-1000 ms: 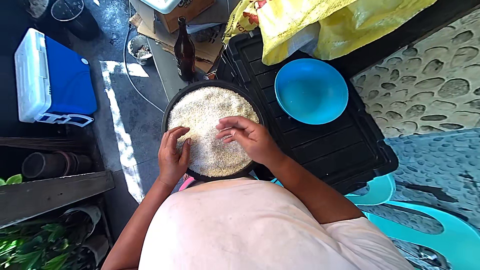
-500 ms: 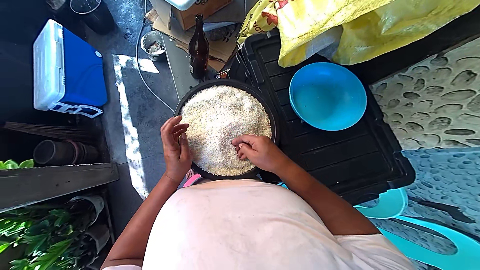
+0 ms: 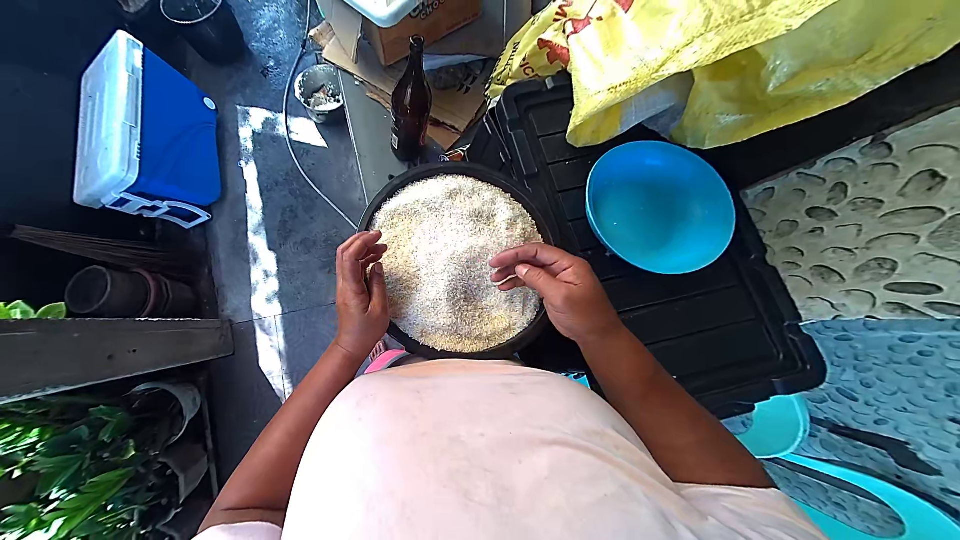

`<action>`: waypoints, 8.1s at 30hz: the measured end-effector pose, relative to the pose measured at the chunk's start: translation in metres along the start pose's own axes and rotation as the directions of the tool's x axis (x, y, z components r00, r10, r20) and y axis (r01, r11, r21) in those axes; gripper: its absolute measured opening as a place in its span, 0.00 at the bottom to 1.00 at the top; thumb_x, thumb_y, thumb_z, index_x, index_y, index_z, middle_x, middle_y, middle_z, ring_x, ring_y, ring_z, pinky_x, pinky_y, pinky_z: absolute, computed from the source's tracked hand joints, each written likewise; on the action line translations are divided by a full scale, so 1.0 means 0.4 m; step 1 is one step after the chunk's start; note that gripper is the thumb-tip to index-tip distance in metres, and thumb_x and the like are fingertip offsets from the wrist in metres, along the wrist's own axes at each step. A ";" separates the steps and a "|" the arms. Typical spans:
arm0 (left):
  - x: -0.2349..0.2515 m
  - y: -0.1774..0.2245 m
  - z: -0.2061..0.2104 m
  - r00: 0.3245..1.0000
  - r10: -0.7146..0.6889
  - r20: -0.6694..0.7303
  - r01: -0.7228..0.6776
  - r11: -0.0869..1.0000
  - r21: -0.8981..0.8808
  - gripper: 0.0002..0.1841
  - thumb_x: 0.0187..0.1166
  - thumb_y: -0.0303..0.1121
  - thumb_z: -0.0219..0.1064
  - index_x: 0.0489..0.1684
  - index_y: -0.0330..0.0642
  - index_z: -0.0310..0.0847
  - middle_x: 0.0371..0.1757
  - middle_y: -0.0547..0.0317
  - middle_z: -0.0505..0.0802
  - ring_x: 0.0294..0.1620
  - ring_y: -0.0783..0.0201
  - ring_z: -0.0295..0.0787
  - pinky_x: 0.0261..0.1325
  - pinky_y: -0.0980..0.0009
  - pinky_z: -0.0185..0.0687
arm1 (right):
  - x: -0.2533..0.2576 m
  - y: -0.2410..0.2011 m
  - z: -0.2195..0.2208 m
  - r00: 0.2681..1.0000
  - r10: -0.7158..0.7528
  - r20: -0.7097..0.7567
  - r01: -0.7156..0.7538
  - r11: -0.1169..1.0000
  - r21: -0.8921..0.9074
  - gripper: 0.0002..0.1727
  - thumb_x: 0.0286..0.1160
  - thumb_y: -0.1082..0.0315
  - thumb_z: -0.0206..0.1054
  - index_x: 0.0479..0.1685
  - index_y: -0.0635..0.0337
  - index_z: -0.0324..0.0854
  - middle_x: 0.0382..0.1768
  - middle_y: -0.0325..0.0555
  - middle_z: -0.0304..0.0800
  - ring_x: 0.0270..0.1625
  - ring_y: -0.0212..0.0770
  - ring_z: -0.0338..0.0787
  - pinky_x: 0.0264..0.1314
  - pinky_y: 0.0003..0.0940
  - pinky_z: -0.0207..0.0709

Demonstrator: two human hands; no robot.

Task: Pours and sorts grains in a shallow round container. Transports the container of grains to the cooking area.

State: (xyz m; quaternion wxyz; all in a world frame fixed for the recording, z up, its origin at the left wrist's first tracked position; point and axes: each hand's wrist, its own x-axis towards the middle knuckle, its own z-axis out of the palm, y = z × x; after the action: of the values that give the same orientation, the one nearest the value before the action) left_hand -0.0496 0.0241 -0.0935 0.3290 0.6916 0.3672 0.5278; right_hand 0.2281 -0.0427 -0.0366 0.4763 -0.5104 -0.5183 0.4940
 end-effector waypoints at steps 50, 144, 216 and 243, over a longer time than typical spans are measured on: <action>-0.002 0.008 0.005 0.986 0.113 0.120 -0.126 0.986 0.105 0.15 0.71 0.15 0.55 0.34 0.38 0.91 0.45 0.54 0.96 0.54 0.57 0.90 0.64 0.62 0.83 | 0.371 0.020 0.189 0.909 -0.105 0.403 0.408 0.418 -0.812 0.13 0.80 0.73 0.62 0.48 0.56 0.93 0.48 0.52 0.89 0.59 0.58 0.82 0.62 0.55 0.73; -0.008 0.005 -0.003 0.967 0.122 0.225 -0.176 0.955 0.237 0.15 0.73 0.17 0.55 0.40 0.37 0.90 0.49 0.52 0.95 0.57 0.55 0.88 0.66 0.61 0.81 | -0.041 0.007 0.043 0.970 0.129 -0.206 -0.098 0.983 0.158 0.09 0.75 0.75 0.67 0.36 0.58 0.94 0.42 0.39 0.92 0.43 0.32 0.88 0.50 0.28 0.85; 0.001 0.009 -0.007 0.960 0.102 0.261 -0.168 0.955 0.246 0.20 0.72 0.16 0.55 0.55 0.36 0.91 0.64 0.48 0.92 0.72 0.51 0.84 0.80 0.57 0.75 | 0.147 -0.029 0.075 0.905 -0.221 0.362 0.412 0.667 -0.621 0.19 0.82 0.79 0.57 0.65 0.62 0.87 0.65 0.52 0.91 0.68 0.44 0.91 0.75 0.38 0.81; -0.006 -0.001 -0.003 0.982 0.130 0.136 -0.161 0.955 0.251 0.15 0.70 0.18 0.58 0.52 0.32 0.82 0.45 0.48 0.89 0.50 0.55 0.86 0.59 0.62 0.83 | 0.176 0.002 0.120 0.887 -0.349 0.304 0.441 0.441 -0.781 0.09 0.80 0.70 0.66 0.47 0.59 0.92 0.46 0.50 0.90 0.51 0.53 0.86 0.57 0.44 0.80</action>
State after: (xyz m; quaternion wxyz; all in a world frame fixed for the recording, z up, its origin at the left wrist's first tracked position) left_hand -0.0514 0.0224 -0.0950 0.2164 0.7840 0.3611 0.4561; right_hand 0.1785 0.0265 -0.0410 0.2514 -0.5136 -0.8158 0.0865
